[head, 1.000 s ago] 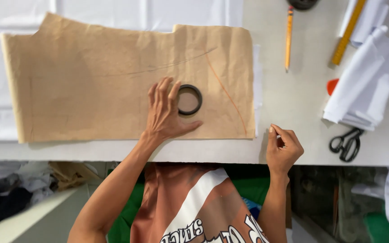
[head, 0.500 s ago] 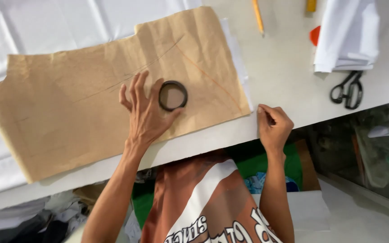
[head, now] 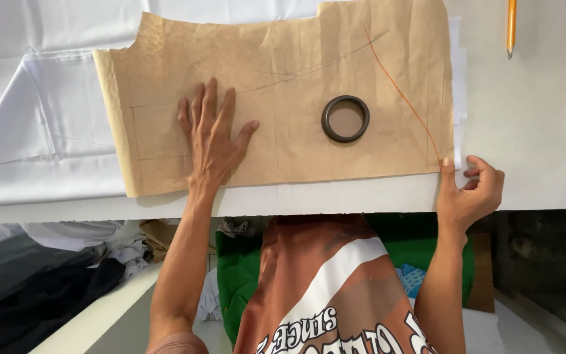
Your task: The person places a brown paper pattern on a white fabric and uses a ruler and pencil to trace the pattern's outline onto the fabric. They adjust the pattern and use tape to hold it in place while drawing lines.
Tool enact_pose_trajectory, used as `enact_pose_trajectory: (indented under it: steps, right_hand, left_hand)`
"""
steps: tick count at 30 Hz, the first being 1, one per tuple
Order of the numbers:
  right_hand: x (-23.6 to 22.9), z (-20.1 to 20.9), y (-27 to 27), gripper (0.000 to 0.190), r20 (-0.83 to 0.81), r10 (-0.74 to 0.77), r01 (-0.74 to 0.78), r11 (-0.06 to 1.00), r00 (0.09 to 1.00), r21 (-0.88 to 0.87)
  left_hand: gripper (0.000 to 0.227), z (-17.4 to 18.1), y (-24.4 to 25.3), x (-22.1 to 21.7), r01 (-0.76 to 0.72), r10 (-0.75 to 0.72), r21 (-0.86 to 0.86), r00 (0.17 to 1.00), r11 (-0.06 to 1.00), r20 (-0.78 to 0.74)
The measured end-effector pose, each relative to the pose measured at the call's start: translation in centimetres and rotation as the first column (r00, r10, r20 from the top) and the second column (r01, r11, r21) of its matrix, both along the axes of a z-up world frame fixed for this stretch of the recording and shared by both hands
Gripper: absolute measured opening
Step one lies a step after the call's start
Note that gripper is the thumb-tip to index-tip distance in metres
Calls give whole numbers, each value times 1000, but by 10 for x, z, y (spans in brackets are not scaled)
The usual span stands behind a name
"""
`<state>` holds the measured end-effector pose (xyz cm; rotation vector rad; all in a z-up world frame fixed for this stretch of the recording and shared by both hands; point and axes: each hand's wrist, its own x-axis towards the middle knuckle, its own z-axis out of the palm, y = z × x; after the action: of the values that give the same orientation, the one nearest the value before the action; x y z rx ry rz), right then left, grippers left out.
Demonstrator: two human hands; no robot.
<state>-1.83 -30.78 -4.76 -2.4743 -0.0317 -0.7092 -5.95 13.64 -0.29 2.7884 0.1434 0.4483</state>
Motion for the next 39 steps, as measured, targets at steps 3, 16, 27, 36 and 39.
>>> enact_pose_trajectory:
  steps: [3, 16, 27, 36, 39]
  right_hand:
    - [-1, -3, -1, 34, -2, -17, 17, 1000, 1000, 13]
    - [0, -7, -5, 23, 54, 16, -15, 1000, 998, -15]
    - [1, -20, -18, 15, 97, 40, -36, 998, 994, -44]
    - [10, 46, 102, 10, 96, 441, -449, 890, 892, 83]
    - [4, 65, 183, 12, 6, 718, -709, 685, 696, 169]
  left_hand:
    - [61, -10, -1, -5, -1, 0, 65, 1000, 998, 23]
    - [69, -24, 6, -16, -11, 12, 20, 1000, 1000, -18]
    - [32, 5, 79, -71, -480, 435, 37, 822, 876, 368]
    - [61, 20, 137, -97, -640, 550, -496, 765, 587, -335]
    - [27, 0, 148, -97, -479, 521, -606, 845, 635, -121]
